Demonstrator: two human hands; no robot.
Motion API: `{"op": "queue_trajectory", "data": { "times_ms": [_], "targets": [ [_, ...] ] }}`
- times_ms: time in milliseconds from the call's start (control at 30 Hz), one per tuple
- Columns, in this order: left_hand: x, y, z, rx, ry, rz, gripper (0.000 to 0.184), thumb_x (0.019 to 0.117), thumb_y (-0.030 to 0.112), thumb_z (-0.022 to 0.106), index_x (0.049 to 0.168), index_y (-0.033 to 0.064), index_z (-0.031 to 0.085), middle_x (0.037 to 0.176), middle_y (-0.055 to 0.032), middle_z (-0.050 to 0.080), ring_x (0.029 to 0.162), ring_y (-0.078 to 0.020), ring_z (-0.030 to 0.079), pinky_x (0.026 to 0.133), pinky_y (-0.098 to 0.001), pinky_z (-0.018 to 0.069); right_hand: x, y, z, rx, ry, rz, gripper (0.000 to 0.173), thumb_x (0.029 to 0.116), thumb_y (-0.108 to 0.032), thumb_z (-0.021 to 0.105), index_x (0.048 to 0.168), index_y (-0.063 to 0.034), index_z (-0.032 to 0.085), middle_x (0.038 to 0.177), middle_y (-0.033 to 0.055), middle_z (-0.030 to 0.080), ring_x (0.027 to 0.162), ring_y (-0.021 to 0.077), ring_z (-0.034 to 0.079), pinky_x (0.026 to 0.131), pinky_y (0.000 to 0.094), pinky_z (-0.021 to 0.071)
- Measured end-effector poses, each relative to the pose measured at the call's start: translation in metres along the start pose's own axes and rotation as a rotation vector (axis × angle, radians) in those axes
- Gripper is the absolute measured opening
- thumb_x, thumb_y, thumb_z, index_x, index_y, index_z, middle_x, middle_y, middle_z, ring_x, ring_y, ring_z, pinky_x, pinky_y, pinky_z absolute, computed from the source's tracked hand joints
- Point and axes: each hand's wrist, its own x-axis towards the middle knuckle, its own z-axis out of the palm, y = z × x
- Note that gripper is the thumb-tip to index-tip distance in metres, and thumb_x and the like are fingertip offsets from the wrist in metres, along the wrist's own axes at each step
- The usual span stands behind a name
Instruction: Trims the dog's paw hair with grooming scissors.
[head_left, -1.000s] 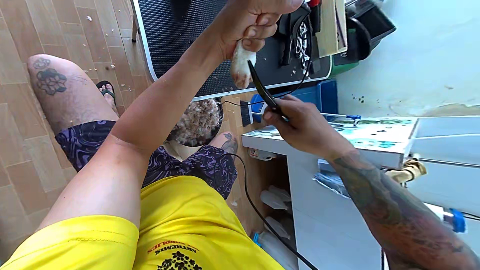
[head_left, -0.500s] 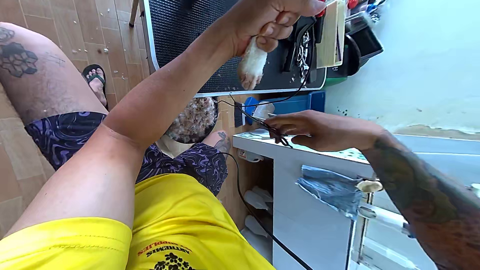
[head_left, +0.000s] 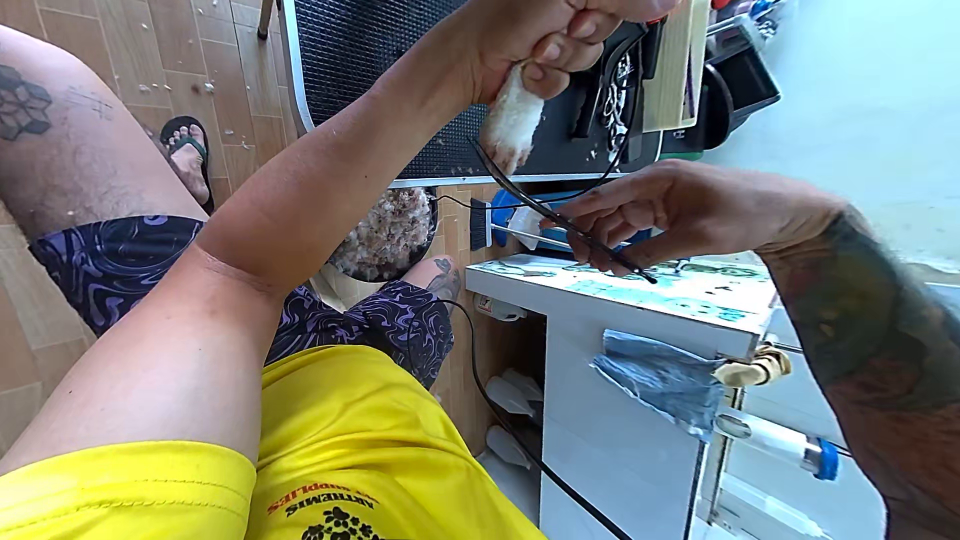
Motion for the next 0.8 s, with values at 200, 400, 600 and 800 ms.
{"op": "queue_trajectory", "data": {
  "times_ms": [200, 400, 600, 800],
  "targets": [
    [-0.001, 0.000, 0.002, 0.008, 0.016, -0.015, 0.042, 0.0993, 0.000, 0.054, 0.060, 0.0094, 0.044, 0.044, 0.0049, 0.034, 0.031, 0.0010, 0.032, 0.030, -0.0129, 0.0316, -0.001, 0.003, 0.001, 0.002, 0.044, 0.009, 0.060, 0.0802, 0.010, 0.065, 0.138, -0.0058, 0.064, 0.095, 0.0124, 0.075, 0.077, 0.0220, 0.074, 0.070, 0.0323, 0.0643],
    [0.000, -0.001, 0.000, 0.015, 0.014, -0.003, 0.044, 0.0997, 0.000, 0.053, 0.059, 0.0110, 0.042, 0.044, 0.0052, 0.034, 0.031, 0.0012, 0.033, 0.030, -0.0125, 0.0315, 0.001, 0.010, 0.009, -0.018, 0.024, -0.023, 0.070, 0.0732, -0.001, 0.080, 0.141, -0.0051, 0.062, 0.103, 0.0098, 0.075, 0.086, 0.0211, 0.074, 0.074, 0.0314, 0.0653],
    [0.001, -0.001, -0.001, 0.001, 0.021, 0.022, 0.044, 0.0991, -0.002, 0.052, 0.059, 0.0114, 0.040, 0.045, 0.0045, 0.034, 0.032, 0.0005, 0.033, 0.031, -0.0123, 0.0316, 0.000, 0.016, 0.015, -0.017, 0.119, -0.070, 0.062, 0.0769, 0.005, 0.071, 0.138, -0.0063, 0.065, 0.099, 0.0107, 0.075, 0.079, 0.0210, 0.074, 0.070, 0.0307, 0.0653],
    [0.000, -0.001, 0.003, 0.030, 0.052, 0.016, 0.045, 0.0997, 0.001, 0.054, 0.058, 0.0114, 0.041, 0.045, 0.0042, 0.035, 0.032, -0.0001, 0.034, 0.031, -0.0134, 0.0321, -0.001, 0.029, 0.025, -0.027, 0.153, -0.143, 0.064, 0.0752, 0.002, 0.076, 0.138, -0.0069, 0.065, 0.097, 0.0079, 0.075, 0.078, 0.0189, 0.074, 0.068, 0.0296, 0.0652]
  ]
}}
